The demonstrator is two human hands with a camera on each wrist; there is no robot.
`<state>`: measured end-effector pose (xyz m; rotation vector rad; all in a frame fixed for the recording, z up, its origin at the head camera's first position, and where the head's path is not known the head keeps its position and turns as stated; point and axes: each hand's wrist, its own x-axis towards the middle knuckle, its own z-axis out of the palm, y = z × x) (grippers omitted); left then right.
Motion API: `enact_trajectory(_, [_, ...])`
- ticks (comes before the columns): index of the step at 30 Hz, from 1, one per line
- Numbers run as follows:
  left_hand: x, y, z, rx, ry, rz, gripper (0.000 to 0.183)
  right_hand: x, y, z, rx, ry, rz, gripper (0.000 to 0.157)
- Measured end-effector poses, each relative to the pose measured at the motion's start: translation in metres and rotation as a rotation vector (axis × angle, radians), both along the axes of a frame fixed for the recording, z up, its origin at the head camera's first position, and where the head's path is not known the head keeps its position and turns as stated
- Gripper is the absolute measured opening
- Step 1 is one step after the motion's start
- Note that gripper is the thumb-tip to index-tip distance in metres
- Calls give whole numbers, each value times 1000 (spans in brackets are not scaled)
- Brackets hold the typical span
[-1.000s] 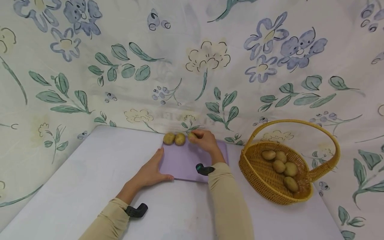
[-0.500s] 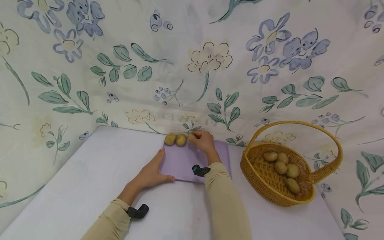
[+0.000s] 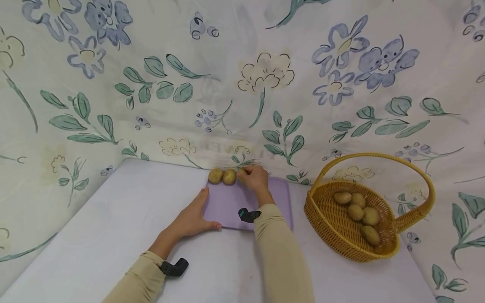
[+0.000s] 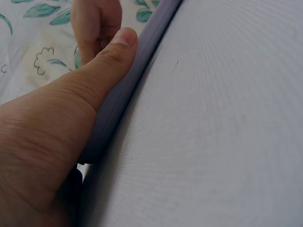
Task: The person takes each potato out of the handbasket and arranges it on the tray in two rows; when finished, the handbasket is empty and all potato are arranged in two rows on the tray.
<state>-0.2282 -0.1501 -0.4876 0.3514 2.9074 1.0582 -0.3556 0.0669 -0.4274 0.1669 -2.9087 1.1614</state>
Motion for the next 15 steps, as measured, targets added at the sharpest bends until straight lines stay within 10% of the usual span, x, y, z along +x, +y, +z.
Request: enact_trajectory(15, [-2,0,-2,-14,-12,5,143,-1,-7,-8,47,34,-77,44])
